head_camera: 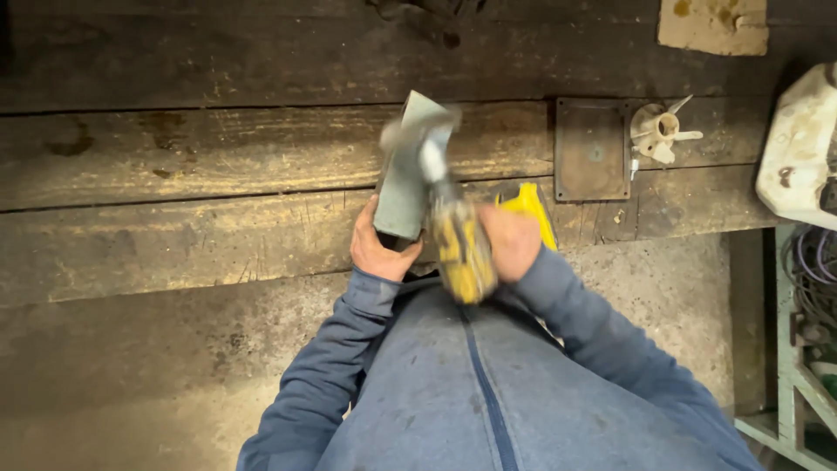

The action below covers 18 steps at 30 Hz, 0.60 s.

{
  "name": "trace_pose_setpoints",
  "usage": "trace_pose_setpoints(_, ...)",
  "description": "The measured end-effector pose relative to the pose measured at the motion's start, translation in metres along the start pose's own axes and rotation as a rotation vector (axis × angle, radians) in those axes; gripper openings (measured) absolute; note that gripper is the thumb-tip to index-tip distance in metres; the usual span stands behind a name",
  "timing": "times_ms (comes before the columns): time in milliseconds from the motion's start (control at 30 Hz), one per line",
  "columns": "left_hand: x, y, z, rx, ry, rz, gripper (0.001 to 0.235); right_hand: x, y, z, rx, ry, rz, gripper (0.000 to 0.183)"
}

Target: Using a power drill with a wire brush attachment to clean and polish metal box components on a workbench.

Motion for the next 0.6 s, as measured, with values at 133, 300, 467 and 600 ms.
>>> trace_pose_setpoints(133,0.002,-0.006,0.0,0.009,-0.022,0.008,0.102,0.024,-0.005,0.021,-0.025,-0.049,-0.073,0.027)
trace_pose_setpoints(300,0.002,-0.003,-0.001,0.013,-0.026,-0.04,0.102,0.013,0.023,0.037,-0.01,-0.051,0.073,0.035)
trace_pose_setpoints(467,0.0,-0.004,-0.001,0.002,-0.025,-0.019,0.102,0.029,-0.019,0.01,-0.108,-0.051,-0.055,0.028)
trace_pose_setpoints(600,0.0,-0.001,-0.002,0.026,-0.034,-0.02,0.101,0.027,-0.004,0.029,-0.113,-0.061,-0.035,0.029)
Point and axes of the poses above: each hand's wrist, its own x-axis towards the middle knuckle, its own z-axis out of the back of the hand, y = z × x, the point moved 8 cm from there along x, towards the middle knuckle, and after that the axes turned 15 degrees about -x, right-handed, at the moved point
